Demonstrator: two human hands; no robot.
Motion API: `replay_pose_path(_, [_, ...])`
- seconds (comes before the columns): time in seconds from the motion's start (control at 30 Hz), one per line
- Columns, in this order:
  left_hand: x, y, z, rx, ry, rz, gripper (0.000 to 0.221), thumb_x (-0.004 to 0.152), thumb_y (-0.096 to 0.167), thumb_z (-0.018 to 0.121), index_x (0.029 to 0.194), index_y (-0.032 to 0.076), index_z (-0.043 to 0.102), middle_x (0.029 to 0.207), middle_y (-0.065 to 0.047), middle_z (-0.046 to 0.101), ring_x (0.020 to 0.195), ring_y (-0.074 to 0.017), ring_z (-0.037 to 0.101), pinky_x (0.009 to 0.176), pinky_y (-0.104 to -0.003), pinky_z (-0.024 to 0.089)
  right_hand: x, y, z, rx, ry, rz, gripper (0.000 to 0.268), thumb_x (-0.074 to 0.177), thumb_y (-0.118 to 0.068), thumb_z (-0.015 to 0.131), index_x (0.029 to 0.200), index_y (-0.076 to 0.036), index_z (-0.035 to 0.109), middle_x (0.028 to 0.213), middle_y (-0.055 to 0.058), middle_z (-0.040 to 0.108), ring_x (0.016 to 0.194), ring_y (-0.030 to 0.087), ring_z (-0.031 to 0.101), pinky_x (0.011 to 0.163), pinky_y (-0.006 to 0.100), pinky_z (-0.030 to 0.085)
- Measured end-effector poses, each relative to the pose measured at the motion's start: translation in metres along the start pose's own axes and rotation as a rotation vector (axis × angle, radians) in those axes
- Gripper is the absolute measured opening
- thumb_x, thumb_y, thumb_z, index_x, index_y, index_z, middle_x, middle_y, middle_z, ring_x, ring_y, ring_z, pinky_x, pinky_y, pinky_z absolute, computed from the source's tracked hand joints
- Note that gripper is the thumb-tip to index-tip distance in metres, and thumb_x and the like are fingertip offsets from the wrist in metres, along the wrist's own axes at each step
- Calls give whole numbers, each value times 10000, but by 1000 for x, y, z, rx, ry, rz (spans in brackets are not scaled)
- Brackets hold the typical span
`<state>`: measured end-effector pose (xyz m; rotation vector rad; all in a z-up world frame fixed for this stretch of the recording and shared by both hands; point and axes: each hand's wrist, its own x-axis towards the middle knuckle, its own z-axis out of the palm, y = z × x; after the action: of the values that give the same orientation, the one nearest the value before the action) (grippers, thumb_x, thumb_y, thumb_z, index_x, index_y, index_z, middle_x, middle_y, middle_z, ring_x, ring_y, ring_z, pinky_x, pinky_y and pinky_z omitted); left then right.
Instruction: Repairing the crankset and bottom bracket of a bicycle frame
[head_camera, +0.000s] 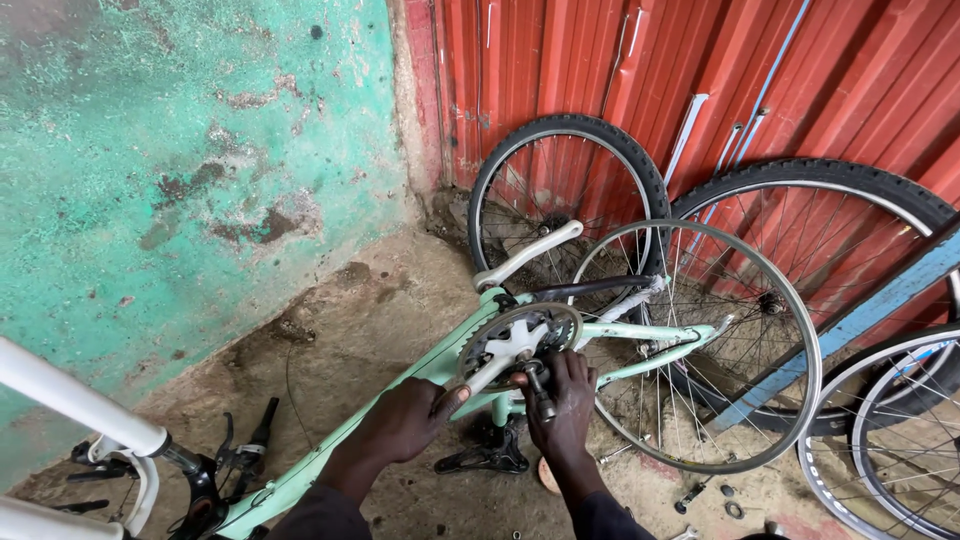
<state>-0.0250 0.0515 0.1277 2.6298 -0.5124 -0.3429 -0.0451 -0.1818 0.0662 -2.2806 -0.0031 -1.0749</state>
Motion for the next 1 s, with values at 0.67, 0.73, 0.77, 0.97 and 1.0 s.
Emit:
replay_pose_path(0.67, [-8, 21, -16, -255, -63, -25, 737, 1038, 632, 380, 563, 114, 603, 504, -20, 547, 433, -178, 493, 561, -379, 362, 22, 7, -13, 382, -59, 298, 1045, 612, -403, 999, 1246, -167, 202, 951, 24, 390, 818, 140, 397, 690, 321, 450])
replay_pose_path(0.73, [-6, 25, -17, -280, -72, -8, 748, 1036, 624, 367, 544, 120, 616, 500, -24, 568, 431, -195, 524, 595, -379, 406, 25, -15, -24, 391, -118, 413, 1020, 641, -424, 939, 1312, -142, 225, 1028, 65, 464, 934, 199, 503, 789, 382, 511])
replay_pose_path(0.77, [-6, 27, -18, -305, -78, 5, 760, 1035, 616, 353, 525, 125, 629, 496, -27, 590, 430, -211, 554, 629, -379, 450, 26, -26, -29, 402, -178, 526, 1003, 670, -444, 880, 1378, -117, 249, 1104, 106, 538, 1050, 258, 611, 887, 443, 573])
replay_pose_path(0.97, [78, -81, 114, -769, -259, 115, 709, 980, 700, 87, 872, 156, 527, 766, 19, 459, 663, -140, 401, 686, -299, 438, -1, -4, -5, 213, -37, 211, 877, 836, -659, 604, 1380, -36, 310, 1094, 180, 677, 952, 325, 715, 774, 488, 572])
replay_pose_path(1.0, [56, -53, 83, -769, -256, 118, 709, 980, 700, 87, 872, 156, 527, 766, 19, 459, 663, -140, 401, 686, -299, 438, -1, 6, -1, 214, -36, 207, 877, 836, -659, 604, 1380, -36, 310, 1094, 180, 677, 952, 325, 715, 774, 488, 572])
